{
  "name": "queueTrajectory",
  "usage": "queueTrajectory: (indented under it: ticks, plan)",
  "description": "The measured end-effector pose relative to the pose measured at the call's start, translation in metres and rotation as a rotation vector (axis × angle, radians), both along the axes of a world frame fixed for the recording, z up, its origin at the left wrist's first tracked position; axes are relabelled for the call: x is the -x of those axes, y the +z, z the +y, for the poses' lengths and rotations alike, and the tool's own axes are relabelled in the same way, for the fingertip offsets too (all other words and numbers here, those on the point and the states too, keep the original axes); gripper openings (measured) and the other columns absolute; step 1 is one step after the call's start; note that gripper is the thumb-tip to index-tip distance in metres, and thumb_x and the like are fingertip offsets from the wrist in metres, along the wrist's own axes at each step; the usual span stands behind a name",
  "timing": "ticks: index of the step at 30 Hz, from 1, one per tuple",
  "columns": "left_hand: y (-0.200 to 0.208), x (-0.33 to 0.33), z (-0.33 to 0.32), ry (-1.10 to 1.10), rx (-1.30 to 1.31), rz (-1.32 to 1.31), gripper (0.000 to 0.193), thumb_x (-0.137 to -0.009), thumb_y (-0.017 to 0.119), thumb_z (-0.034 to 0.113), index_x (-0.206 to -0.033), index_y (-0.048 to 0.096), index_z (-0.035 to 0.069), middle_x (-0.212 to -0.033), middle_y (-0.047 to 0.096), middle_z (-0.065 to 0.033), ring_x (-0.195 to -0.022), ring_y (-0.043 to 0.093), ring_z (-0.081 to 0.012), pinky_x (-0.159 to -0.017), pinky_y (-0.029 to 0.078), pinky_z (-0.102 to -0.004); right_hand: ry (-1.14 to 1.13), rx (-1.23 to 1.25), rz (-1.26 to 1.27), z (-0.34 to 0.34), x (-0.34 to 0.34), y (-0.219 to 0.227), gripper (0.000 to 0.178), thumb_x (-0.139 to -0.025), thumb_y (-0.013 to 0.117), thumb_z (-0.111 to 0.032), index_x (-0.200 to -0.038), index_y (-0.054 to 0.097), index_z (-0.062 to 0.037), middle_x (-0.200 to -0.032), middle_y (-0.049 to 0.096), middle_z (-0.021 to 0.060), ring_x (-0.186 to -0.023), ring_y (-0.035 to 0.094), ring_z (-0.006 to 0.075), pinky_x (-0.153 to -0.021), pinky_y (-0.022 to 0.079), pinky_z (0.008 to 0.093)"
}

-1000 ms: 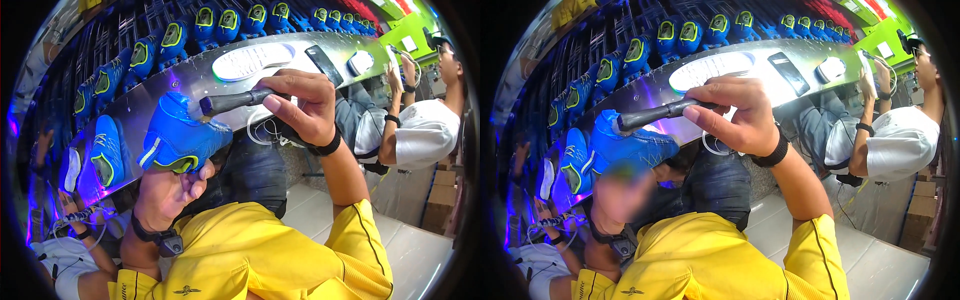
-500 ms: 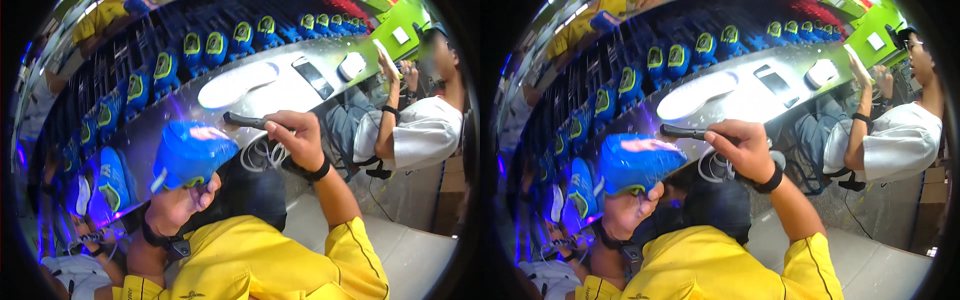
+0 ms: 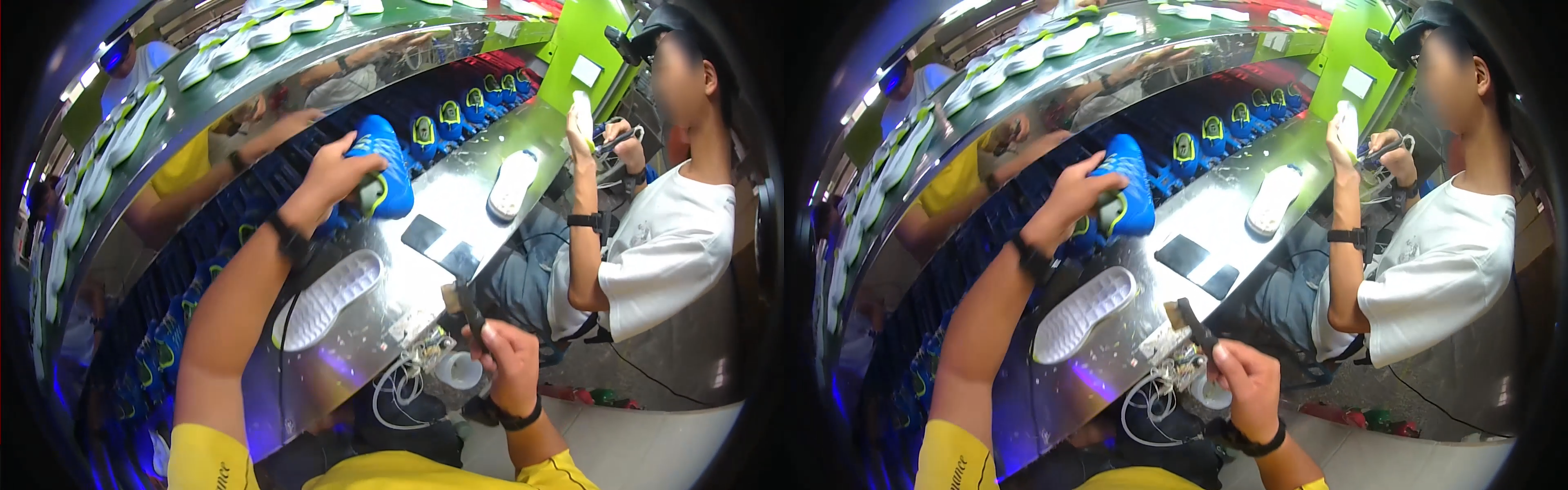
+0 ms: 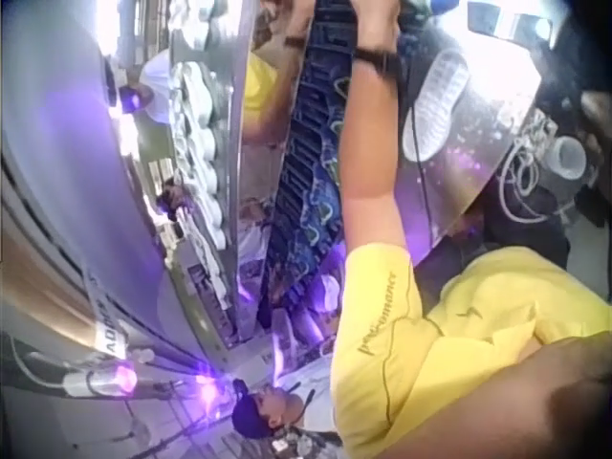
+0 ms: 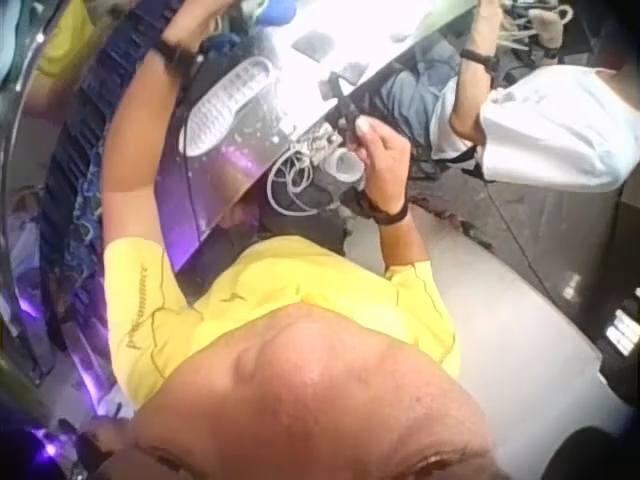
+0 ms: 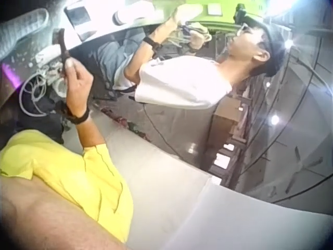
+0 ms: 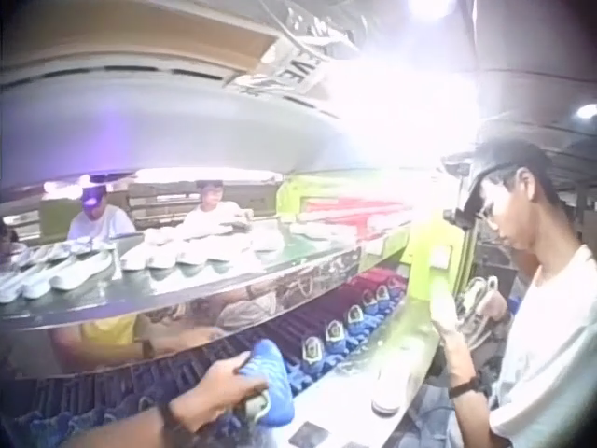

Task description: Applying glue or coating to shoe uppers and soles using a brush on an industrial assembly line.

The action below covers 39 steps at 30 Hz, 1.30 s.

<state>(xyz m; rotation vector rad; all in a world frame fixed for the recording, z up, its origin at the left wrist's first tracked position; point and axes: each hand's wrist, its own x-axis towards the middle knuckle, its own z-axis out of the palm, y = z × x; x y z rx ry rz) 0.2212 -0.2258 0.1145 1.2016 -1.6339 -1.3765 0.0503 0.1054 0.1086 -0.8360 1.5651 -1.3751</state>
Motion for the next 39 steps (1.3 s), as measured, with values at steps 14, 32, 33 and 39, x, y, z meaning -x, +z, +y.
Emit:
queueTrajectory:
  ticks: [14, 32, 33, 39]
  plan:
    - [-0.101, 0.092, -0.165, 0.035, 0.551, -0.893, 0.056, -0.091, 0.071, 0.046, -0.124, 0.073, 0.002, -0.124, 0.072, -0.0268, -0.115, 0.071, -0.0399, -0.098, 0.056, -0.0487, -0.020, -0.195, -0.078, -0.018, -0.006, -0.043, 0.025, -0.102, 0.062, -0.013, -0.107, 0.078, 0.0052, -0.075, 0.068, 0.0032, -0.063, 0.048, 0.0035, -0.059, 0.037, 0.0214]
    - [-0.018, -0.186, 0.101, 0.084, -0.547, 0.657, 0.028, -0.096, 0.071, 0.028, -0.113, 0.073, 0.006, -0.101, 0.078, -0.0071, -0.090, 0.076, -0.0221, -0.085, 0.062, -0.0396, 0.242, -0.080, -0.040, 0.043, -0.061, -0.005, 0.022, -0.105, 0.066, -0.014, -0.108, 0.076, 0.0051, -0.076, 0.067, -0.0003, -0.068, 0.056, 0.0045, -0.061, 0.040, 0.0218]
    - [-0.017, -0.210, 0.141, 0.076, -0.533, 0.723, 0.031, -0.096, 0.071, 0.027, -0.118, 0.072, 0.005, -0.106, 0.078, -0.0081, -0.095, 0.075, -0.0233, -0.089, 0.060, -0.0413, 0.285, -0.058, -0.082, 0.045, -0.071, -0.004, 0.023, -0.105, 0.066, -0.014, -0.109, 0.076, 0.0054, -0.078, 0.067, -0.0006, -0.069, 0.055, 0.0041, -0.061, 0.040, 0.0218]
    - [-0.008, -0.312, 0.343, 0.313, -0.488, 0.773, 0.054, -0.091, 0.078, 0.024, -0.137, 0.062, 0.001, -0.123, 0.073, -0.0099, -0.115, 0.070, -0.0236, -0.104, 0.054, -0.0427, 0.543, -0.036, -0.028, 0.054, -0.146, -0.011, 0.027, -0.102, 0.073, -0.017, -0.113, 0.074, 0.0072, -0.080, 0.067, -0.0016, -0.073, 0.057, 0.0041, -0.065, 0.044, 0.0221]
